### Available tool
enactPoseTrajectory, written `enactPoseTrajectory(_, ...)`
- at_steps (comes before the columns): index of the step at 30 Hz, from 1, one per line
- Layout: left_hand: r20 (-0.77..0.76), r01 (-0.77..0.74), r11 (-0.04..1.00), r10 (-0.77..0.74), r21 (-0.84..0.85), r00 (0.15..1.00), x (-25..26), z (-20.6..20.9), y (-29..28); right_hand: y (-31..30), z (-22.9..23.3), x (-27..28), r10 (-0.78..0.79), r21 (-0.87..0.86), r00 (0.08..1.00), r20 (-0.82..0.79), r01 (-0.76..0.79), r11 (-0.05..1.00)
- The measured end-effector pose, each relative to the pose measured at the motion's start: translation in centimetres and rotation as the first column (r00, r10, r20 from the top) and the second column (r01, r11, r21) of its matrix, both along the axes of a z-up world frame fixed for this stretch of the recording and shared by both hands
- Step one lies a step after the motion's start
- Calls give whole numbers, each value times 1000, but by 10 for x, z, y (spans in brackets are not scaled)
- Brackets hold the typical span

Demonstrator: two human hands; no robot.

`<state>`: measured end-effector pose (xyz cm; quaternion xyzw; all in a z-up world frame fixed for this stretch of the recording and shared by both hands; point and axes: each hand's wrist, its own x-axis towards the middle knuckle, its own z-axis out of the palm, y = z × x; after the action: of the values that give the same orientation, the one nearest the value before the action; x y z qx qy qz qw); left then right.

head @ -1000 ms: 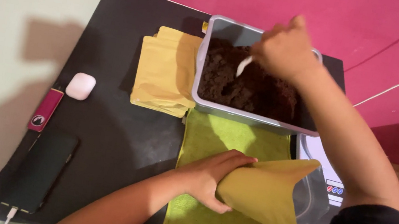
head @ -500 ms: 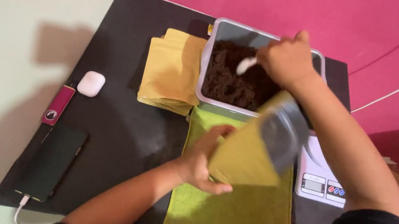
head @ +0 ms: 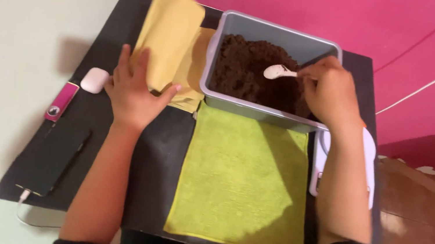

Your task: Preparing and filling coffee bags with ground coffee using a spoon and a scale.

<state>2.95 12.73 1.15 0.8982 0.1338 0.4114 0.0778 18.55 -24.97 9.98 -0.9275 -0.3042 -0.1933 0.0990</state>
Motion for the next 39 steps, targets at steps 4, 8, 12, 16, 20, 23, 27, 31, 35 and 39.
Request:
enactPoseTrajectory(4,87,45,989,-58,143,995,7,-5,0,-10,4,-21,15,123,990,-144,2,992)
enactPoseTrajectory(8,218,83,965,-139,248,966,0,7,18,-24,9,-22,-14,93,998,-58,19,995)
enactPoseTrajectory(12,36,-232,947,230,221,973,-77,38,27,-33,19,-31,-14,174,993,-116,34,984)
enactPoseTrajectory(16,-193,-431,866,481,252,855,-150,31,29,-23,48,-55,99,260,985,-144,-58,964)
enactPoseTrajectory(20,-590,-533,832,511,156,625,-168,18,38,-26,51,-54,93,259,987,-129,-57,964)
enactPoseTrajectory(23,-497,-492,862,481,119,722,-167,25,27,-32,50,-47,74,256,990,-118,-42,966)
enactPoseTrajectory(27,-54,-116,961,133,251,990,-148,65,-46,-46,53,-49,104,335,991,-84,-71,940)
enactPoseTrajectory(31,-491,333,930,-366,-156,791,-112,65,-112,-57,57,-57,149,413,986,-71,-107,904)
enactPoseTrajectory(35,-386,831,539,-802,-137,456,-66,32,-145,-63,57,-58,127,439,991,-35,-99,893)
enactPoseTrajectory(39,-134,735,609,-736,297,664,-18,15,-157,-69,50,-49,141,371,990,-30,-120,921)
